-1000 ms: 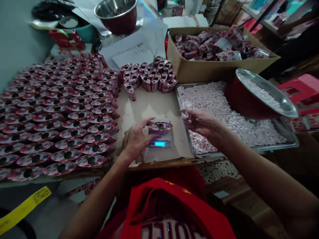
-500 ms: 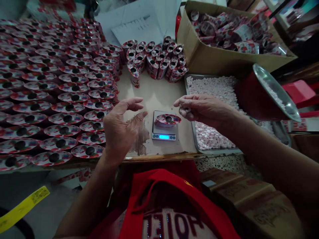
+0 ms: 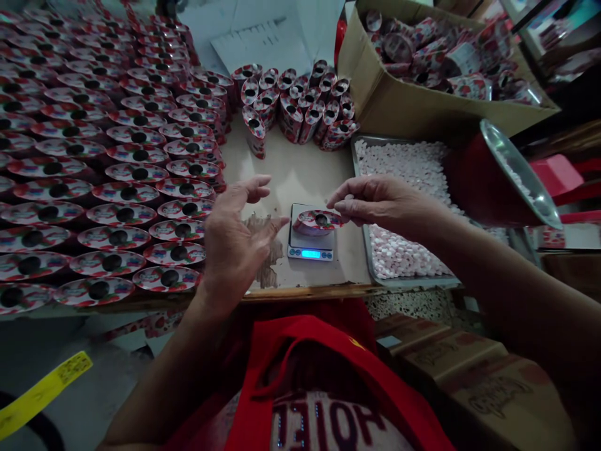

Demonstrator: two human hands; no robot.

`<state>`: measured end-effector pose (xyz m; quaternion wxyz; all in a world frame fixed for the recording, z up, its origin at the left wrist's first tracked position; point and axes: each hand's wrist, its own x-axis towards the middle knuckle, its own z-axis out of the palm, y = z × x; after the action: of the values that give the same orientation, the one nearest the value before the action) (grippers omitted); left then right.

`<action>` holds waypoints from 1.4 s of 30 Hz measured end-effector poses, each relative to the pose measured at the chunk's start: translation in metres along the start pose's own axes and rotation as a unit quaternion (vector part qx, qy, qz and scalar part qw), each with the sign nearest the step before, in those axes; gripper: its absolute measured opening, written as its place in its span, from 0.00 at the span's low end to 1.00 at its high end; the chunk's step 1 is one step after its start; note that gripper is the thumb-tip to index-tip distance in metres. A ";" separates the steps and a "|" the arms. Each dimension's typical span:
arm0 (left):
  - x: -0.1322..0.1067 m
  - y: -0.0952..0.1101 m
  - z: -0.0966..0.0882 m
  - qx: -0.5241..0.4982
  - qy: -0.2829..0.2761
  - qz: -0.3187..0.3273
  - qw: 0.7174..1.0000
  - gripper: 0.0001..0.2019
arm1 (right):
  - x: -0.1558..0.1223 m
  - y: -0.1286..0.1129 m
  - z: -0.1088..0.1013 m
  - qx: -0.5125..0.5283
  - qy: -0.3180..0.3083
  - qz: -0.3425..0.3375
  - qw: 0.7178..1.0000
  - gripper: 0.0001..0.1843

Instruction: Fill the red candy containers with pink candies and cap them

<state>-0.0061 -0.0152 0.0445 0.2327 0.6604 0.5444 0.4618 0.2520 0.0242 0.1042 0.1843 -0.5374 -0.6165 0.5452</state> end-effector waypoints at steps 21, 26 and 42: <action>0.008 -0.002 0.039 0.111 -0.202 -0.032 0.972 0.36 | 0.020 0.033 -0.014 0.186 0.123 0.040 0.974 0.15; 0.015 0.003 0.066 0.127 -0.307 0.022 0.943 0.40 | 0.058 0.030 -0.038 0.251 0.094 0.046 0.962 0.21; 0.043 0.012 -0.034 0.072 -0.138 -0.051 0.987 0.15 | 0.241 -0.053 -0.014 -0.587 -0.073 -0.221 0.775 0.21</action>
<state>-0.0304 0.0145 0.0859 0.2806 0.7044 0.5717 0.3137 0.1538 0.2481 0.0689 -0.0977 -0.3486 -0.9303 0.0592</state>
